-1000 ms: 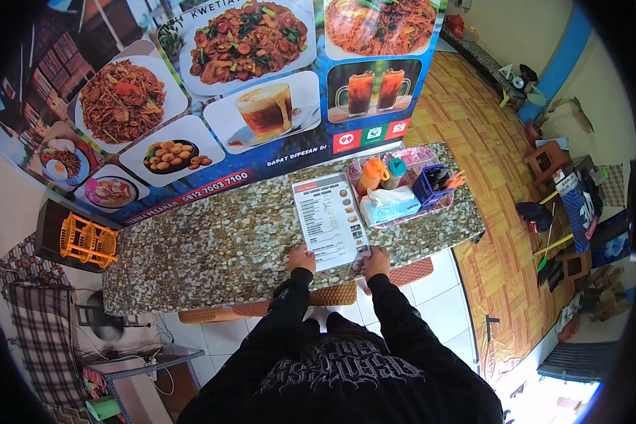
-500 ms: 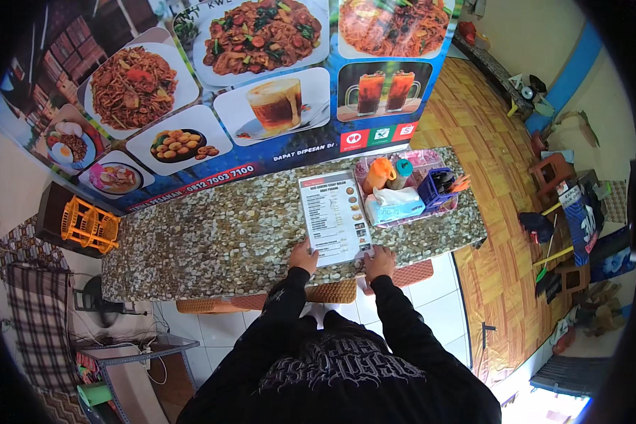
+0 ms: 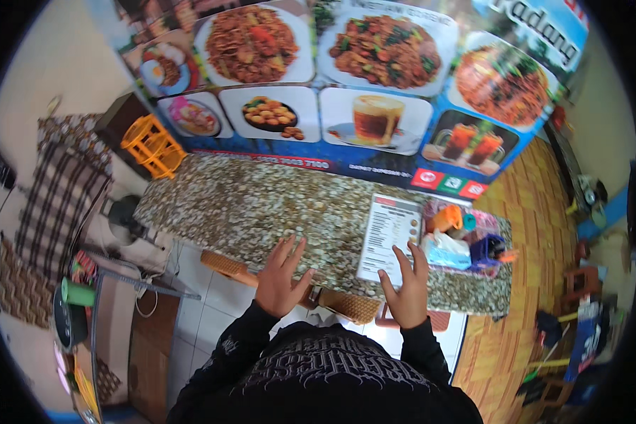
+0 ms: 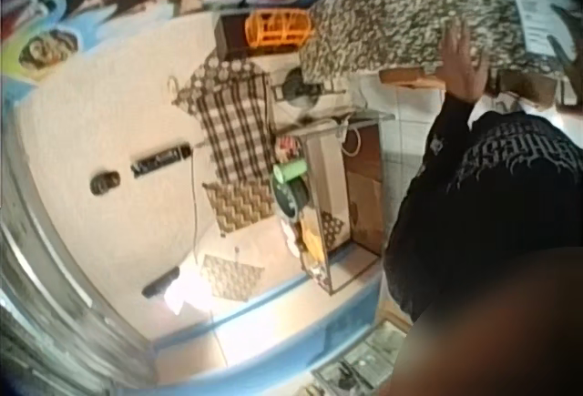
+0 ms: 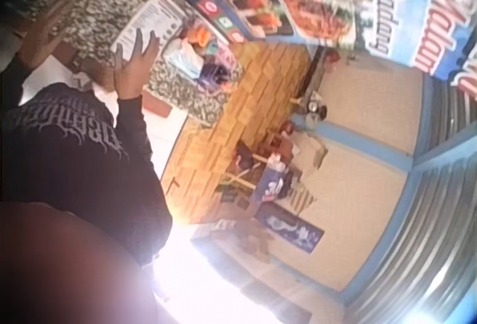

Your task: The recorder organizes plastic stools around a restaurant counter and then checks the printed menus.

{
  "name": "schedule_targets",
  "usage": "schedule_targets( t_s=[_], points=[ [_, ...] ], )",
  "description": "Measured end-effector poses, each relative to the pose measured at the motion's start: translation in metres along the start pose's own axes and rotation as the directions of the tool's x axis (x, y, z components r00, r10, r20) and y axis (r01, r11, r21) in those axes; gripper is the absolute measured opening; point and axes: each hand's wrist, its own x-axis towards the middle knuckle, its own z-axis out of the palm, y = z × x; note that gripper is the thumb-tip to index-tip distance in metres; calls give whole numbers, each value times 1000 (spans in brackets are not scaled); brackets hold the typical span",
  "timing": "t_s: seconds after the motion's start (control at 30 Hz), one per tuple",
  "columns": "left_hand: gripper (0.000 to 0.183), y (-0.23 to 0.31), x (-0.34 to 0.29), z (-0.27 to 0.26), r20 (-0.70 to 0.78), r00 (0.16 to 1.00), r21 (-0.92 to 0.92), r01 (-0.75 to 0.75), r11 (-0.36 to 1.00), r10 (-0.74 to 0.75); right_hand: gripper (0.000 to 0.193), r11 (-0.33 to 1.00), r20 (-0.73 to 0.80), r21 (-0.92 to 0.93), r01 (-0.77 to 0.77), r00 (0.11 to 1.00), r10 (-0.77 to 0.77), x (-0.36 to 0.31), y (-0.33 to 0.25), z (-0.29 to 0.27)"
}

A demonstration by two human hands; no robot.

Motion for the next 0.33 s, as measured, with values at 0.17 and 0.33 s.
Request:
schedule_targets(
  t_s=[0.17,0.33],
  points=[
    [66,3,-33,-43,-167,984,111,75,991,-56,46,981,191,192,21,980,-59,18,-33,19],
    [71,-15,-77,-59,-279,900,-167,298,940,-335,47,952,247,213,218,931,-268,30,-77,57]
  ],
)
